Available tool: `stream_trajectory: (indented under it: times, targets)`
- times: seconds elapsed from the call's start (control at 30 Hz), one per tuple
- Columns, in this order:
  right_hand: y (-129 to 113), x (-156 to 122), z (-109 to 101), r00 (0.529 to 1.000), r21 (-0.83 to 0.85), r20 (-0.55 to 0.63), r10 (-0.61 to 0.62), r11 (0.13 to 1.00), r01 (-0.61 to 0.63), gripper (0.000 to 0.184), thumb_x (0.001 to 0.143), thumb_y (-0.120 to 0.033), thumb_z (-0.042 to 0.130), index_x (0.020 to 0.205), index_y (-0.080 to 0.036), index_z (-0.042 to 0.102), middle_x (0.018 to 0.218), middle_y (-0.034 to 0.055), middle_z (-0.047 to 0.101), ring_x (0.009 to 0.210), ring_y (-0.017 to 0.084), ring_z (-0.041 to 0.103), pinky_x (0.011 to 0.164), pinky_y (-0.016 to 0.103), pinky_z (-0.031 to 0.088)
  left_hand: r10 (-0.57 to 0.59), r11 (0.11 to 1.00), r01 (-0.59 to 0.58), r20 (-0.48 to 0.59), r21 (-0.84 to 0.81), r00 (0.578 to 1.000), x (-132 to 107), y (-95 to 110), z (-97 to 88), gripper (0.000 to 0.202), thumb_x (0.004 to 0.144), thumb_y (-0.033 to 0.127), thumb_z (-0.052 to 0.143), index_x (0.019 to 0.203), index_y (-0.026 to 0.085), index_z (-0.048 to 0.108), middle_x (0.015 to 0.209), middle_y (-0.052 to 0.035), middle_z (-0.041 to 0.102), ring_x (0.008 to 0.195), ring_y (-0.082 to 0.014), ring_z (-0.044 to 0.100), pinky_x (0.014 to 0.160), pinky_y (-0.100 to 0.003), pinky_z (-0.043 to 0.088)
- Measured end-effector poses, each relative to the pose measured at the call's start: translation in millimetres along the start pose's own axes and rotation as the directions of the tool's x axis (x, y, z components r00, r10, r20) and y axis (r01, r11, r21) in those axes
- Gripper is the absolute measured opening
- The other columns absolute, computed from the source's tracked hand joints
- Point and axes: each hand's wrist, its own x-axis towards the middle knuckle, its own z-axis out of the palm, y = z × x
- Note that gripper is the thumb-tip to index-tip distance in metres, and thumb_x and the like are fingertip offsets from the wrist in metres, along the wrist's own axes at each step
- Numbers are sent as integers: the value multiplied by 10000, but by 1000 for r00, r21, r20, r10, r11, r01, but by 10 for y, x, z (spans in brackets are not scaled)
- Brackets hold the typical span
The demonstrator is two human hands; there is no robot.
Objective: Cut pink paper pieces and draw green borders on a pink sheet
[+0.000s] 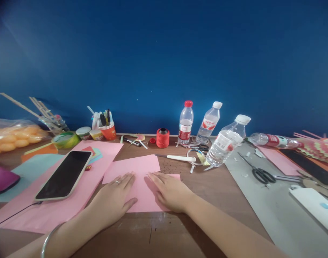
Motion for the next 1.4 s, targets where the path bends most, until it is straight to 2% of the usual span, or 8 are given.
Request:
stream_trajectory:
  times: [0.2,0.53,0.73,0.83,0.9,1.0,1.17,1.4]
  targets:
    - [41,-80,-80,995,-44,28,93,995,-92,561,848,-273,455,1385,-134,374,1403,121,441,1266,242,426,1061,412,343,-10,999,10,-16,30,1000,-20,7,46,603,847,376,462,1322,5,438,1367,-227,415,1246,-340,427,1025,-486,355]
    - [394,-648,-288,971,-262,-34,236,936,-237,556,869,-448,465,1338,-148,460,1381,139,465,1275,269,416,1088,463,286,12,999,-11,-17,43,1000,0,-15,45,625,849,374,445,1329,-26,417,1364,-239,410,1239,-341,435,1015,-478,368]
    - [256,-356,-336,983,-322,-150,103,935,-147,341,885,-331,474,1116,-152,649,1100,121,672,1138,266,524,1106,492,199,27,998,-25,-30,51,999,-11,-15,17,615,846,371,438,1321,-20,432,1347,-242,434,1221,-344,455,991,-473,393]
    - [4,-72,-261,988,-266,-153,16,962,-57,406,907,-297,437,1279,-159,524,1316,94,542,1231,232,441,1127,441,163,25,998,-23,-39,61,999,-16,-17,31,610,838,363,450,1321,-10,436,1346,-238,440,1222,-342,455,993,-473,389]
    - [-161,79,-155,998,-190,-39,-56,981,48,577,903,-398,440,1396,-110,360,1460,114,355,1348,237,280,1129,410,176,22,997,-19,-44,70,999,-18,-19,54,596,838,354,450,1323,8,441,1352,-223,440,1231,-331,448,1008,-469,374]
    - [-299,192,-2,995,-79,97,-23,996,31,717,887,-515,418,1441,-93,246,1498,136,254,1377,257,212,1124,439,178,10,996,-6,-50,87,999,-29,-10,97,581,844,366,440,1320,33,453,1359,-205,439,1233,-320,449,1016,-467,364]
    - [-257,149,24,987,-6,160,26,1000,-25,742,883,-537,411,1457,-118,198,1517,120,195,1394,244,154,1138,435,116,-158,975,165,-61,151,986,-57,45,121,676,817,451,470,1259,-60,482,1275,-307,482,1173,-405,484,965,-511,386]
    - [-153,0,-67,979,-25,182,89,996,-86,746,881,-536,414,1465,-140,174,1527,110,154,1400,255,118,1134,452,112,-156,968,160,-36,190,987,-29,52,76,733,813,521,475,1220,-87,510,1240,-333,500,1146,-422,492,974,-498,359]
